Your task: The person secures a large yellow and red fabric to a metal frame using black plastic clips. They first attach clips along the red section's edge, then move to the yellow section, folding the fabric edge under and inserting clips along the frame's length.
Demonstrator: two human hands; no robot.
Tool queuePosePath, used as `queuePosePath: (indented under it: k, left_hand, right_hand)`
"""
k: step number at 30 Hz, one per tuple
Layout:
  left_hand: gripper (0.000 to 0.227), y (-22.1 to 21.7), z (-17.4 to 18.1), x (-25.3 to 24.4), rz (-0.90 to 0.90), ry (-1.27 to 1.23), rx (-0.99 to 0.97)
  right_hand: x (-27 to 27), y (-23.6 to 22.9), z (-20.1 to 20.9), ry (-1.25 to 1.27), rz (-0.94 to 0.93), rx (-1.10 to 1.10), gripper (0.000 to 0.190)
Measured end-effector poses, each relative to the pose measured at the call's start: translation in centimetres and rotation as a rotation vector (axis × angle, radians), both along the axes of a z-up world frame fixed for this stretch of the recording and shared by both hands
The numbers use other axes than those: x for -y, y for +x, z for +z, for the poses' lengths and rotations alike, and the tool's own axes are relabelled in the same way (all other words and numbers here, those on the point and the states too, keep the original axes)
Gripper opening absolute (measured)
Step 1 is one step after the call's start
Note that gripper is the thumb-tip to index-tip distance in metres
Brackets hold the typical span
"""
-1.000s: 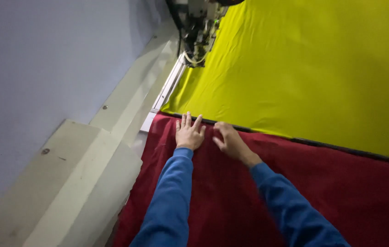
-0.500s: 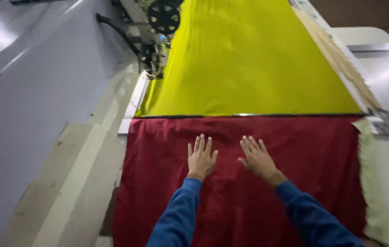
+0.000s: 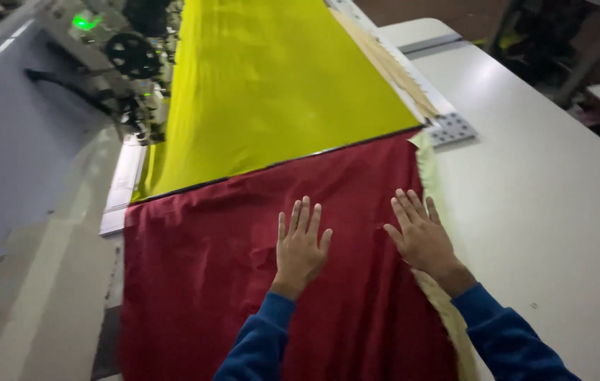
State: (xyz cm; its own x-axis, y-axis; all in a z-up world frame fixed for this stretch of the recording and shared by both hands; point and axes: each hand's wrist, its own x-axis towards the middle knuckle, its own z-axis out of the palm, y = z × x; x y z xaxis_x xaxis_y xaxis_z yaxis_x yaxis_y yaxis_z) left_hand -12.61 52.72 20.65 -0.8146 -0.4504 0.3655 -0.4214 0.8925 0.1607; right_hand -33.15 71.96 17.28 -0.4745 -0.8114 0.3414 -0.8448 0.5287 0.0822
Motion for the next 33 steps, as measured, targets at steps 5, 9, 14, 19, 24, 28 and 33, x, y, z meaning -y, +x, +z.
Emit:
queuePosePath:
  k: [5,9,14,19,24,28,33]
  left_hand:
    - [0.062,-4.2,1.4,-7.1,-0.108,0.01,0.018]
    - [0.062,-8.3,1.3,-13.6,-0.144,-0.019,0.0]
    - [0.061,-13.6,0.2,-23.6,-0.198,-0.141,-0.098]
    - [0.061,-19.4,1.0,-35.0,-0.129,-0.136,-0.155]
    - [0.061,-25.1,2.2,-43.6,-0.112,-0.112,-0.155]
    - [0.061,-30.7,3.0,-46.9,-0.157,-0.103,-0.158]
    - [0.06,-37.6,2.2,-49.2,-0.146,-0.108,-0.16]
  right_hand:
    - [-8.2,-3.2,0.7,0.025,-0.116,0.016,0.071]
    - [-15.2,-5.8,1.7,0.009,-0.136,0.085,0.068]
    - [-24.8,-11.1,1.2,-0.011,-0.092,-0.012,0.068]
    - [-33.5,-15.8,4.4,0.003,-0.01,0.065,0.066]
    - [-40.9,-20.6,5.6,0.03,0.012,0.055,0.066]
    - [-44.8,-25.8,6.0,0.022,-0.04,0.053,0.067]
    - [-47.9,-33.0,4.4,0.008,-0.053,0.068,0.067]
